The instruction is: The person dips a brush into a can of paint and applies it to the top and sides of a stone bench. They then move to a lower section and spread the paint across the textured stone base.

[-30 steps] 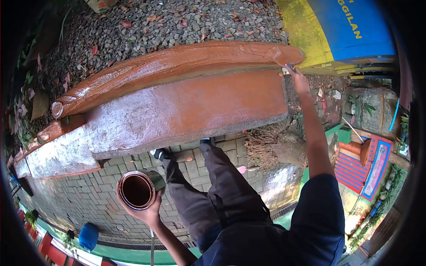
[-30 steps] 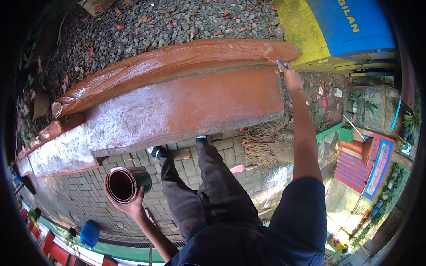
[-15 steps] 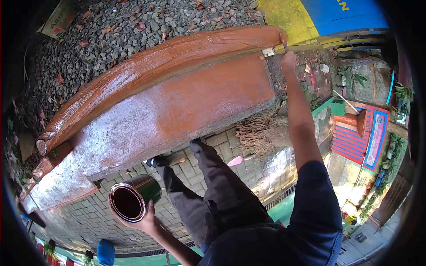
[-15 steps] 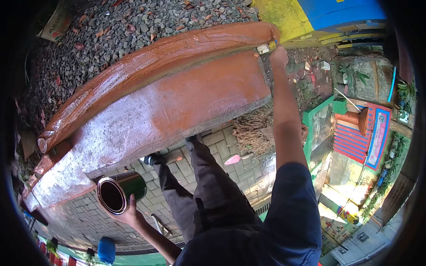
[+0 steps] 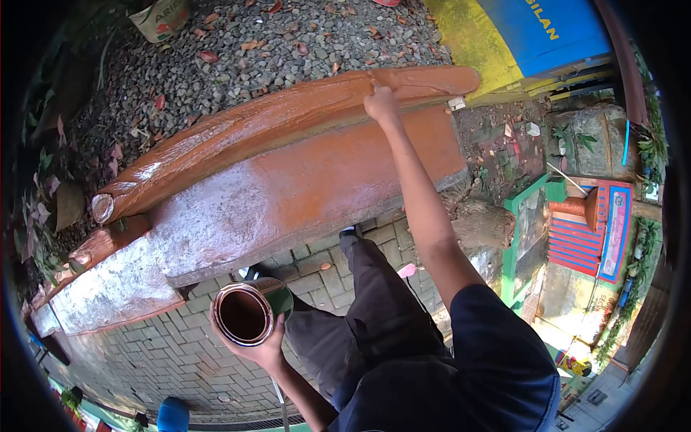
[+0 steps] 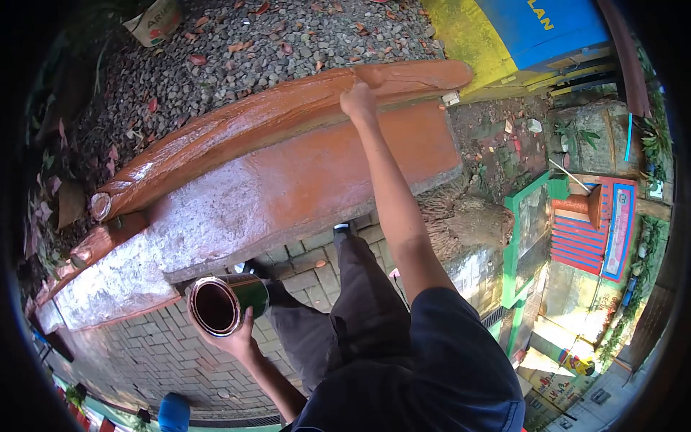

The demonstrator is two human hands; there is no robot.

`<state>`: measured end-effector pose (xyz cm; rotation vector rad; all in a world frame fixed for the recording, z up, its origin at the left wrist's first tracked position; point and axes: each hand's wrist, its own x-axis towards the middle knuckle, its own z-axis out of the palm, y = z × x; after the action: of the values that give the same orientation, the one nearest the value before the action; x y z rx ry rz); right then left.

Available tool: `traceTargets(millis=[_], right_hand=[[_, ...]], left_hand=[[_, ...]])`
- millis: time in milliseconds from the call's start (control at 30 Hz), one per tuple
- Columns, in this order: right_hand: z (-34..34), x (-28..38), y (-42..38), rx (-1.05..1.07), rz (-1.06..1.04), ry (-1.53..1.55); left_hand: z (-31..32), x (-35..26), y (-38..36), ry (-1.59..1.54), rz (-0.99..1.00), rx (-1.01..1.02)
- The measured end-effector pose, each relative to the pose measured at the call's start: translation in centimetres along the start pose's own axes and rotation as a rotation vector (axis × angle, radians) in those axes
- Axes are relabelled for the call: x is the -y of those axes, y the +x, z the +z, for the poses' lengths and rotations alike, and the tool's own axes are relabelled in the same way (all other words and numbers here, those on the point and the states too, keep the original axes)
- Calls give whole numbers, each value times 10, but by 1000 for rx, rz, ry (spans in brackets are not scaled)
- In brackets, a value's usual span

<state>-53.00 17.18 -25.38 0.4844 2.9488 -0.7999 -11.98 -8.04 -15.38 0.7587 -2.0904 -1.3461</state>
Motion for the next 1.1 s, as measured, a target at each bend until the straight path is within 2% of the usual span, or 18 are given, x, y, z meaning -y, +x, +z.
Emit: traceTargets(millis=[100, 133, 233, 300, 367, 433, 500, 567, 633, 700, 733, 767, 833, 967, 1033, 1100], right_hand=[[59, 73, -57, 97, -70, -59], [81, 98, -79, 121, -78, -43], [130, 187, -145, 236, -126, 15], [163, 242, -191, 224, -94, -5], [190, 300, -244, 307, -180, -74], [217, 358, -296, 523, -326, -66], [247, 409, -348, 564, -351, 72], [274, 448, -385, 534, -436, 10], [284, 476, -410, 562, -432, 96], [289, 492, -426, 686, -555, 67], [291, 496, -437, 738, -632, -82], [304, 489, -446, 652, -695, -193], [306, 479, -447, 627, -750, -284], [292, 407, -410, 227, -1188, -672], [273, 378, -379, 140, -1271, -788], [242, 357, -349, 151, -1272, -882]], left_hand=[[-53, 6, 17, -49, -97, -15], [-75, 6, 26, 27, -68, 11], [-138, 7, 51, -128, -135, 15], [-181, 13, 66, -182, -143, 19], [-221, 26, 80, -173, -105, 5], [-256, 37, 94, -152, -116, -24], [-285, 45, 105, -136, -125, -87], [-310, 51, 115, -113, -135, -140], [-332, 58, 124, -84, -132, -189], [-347, 66, 128, -75, -152, -227], [-354, 72, 130, -70, -153, -225], [-359, 77, 133, -66, -153, -221], [-368, 80, 138, -71, -184, -229], [-378, 90, 145, -69, -170, -271], [-379, 94, 146, -63, -165, -260], [-379, 98, 145, -73, -170, -249]])
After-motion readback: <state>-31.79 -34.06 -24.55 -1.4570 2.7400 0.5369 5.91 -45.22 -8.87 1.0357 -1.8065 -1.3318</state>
